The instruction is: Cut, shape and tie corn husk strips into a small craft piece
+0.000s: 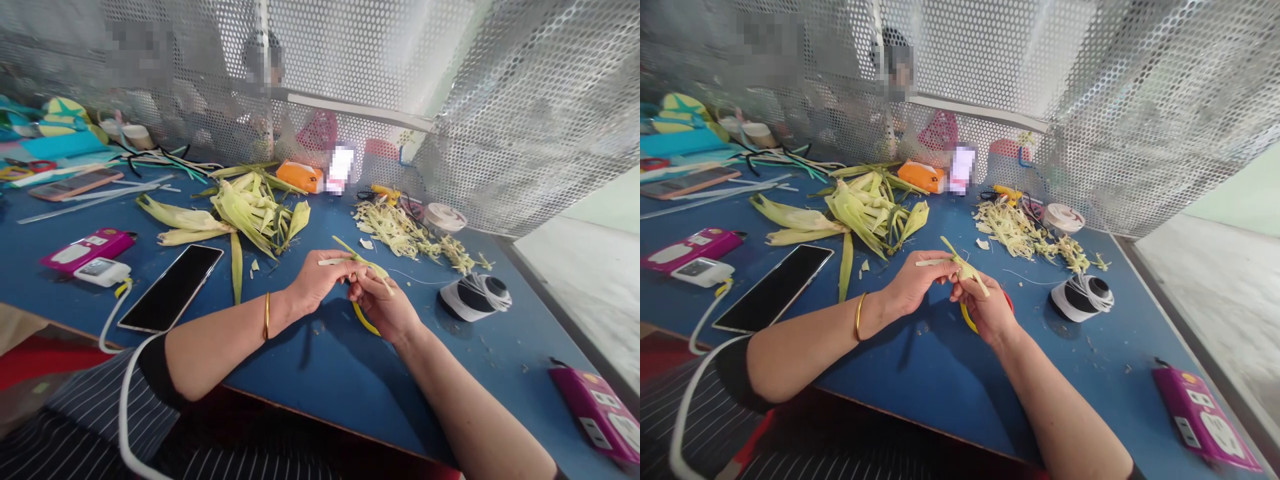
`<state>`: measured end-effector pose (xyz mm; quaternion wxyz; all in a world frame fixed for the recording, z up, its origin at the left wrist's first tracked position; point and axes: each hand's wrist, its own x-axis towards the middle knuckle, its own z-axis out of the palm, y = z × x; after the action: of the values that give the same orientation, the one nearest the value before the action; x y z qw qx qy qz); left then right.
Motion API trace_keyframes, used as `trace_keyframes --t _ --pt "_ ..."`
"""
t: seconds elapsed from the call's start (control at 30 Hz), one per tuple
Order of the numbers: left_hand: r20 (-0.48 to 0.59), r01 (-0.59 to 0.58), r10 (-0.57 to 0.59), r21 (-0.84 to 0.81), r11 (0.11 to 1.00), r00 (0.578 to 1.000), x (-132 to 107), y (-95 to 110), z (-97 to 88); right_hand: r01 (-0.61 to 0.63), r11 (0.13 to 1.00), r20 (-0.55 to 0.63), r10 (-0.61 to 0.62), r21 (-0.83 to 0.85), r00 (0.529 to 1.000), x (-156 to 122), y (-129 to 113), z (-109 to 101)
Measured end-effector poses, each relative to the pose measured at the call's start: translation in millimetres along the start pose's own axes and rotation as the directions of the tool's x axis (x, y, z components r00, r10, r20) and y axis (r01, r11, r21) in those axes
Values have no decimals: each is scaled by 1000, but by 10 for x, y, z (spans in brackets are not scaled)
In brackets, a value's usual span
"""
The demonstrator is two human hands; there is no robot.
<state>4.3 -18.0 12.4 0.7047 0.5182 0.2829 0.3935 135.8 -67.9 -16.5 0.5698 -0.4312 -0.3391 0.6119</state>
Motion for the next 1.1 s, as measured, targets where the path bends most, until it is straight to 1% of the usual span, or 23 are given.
trace_keyframes --t 0.07,0.17,0.3,0.4,0.5,0.6,0.67,0.73,0.77,0.8,0.83,0.87,0.93,1.03,1.1 --pt "-9 -6 6 9 1000 1000 7 -8 -9 4 1000 -15 -4 -10 1000 -6 -9 9" --pt "8 -9 9 39 999 1000 22 -32 -27 30 998 -43 -33 -58 999 -14 -20 13" --pt "-15 -4 5 31 1000 1000 14 -42 -27 64 988 -23 -68 -139 997 -7 -10 -5" --pt "-16 -13 13 6 1000 1000 -2 -18 -19 90 985 -18 -94 -150 995 3 -3 -22" --pt "38 29 -30 32 999 999 -1 31 -39 110 981 -8 -113 -157 994 14 -17 -51" --pt "118 136 -142 59 989 983 18 91 -93 143 965 -55 -159 -220 986 34 -49 -117" --pt "209 220 -214 -6 975 954 34 120 -133 189 936 -93 -225 -298 970 53 -68 -174" --pt "302 290 -250 -94 952 920 47 127 -162 229 893 -97 -286 -388 953 72 -72 -226" --pt "324 312 -259 -123 942 910 52 119 -170 241 869 -88 -306 -432 948 80 -69 -247" --pt "323 323 -267 -134 937 908 55 105 -173 250 845 -77 -323 -473 943 87 -62 -263" --pt "293 323 -274 -132 937 916 57 84 -171 257 819 -66 -337 -514 939 93 -53 -274" --pt "241 312 -278 -119 943 930 57 61 -163 263 789 -56 -351 -555 935 96 -43 -280" --pt "106 274 -266 -66 959 958 56 17 -136 270 727 -34 -374 -632 927 94 -27 -279" --pt "-58 197 -195 24 980 979 53 -6 -83 258 672 -11 -368 -694 930 71 -28 -253" --pt "-112 144 -134 84 986 985 49 15 -60 243 658 -13 -359 -712 933 50 -45 -232"
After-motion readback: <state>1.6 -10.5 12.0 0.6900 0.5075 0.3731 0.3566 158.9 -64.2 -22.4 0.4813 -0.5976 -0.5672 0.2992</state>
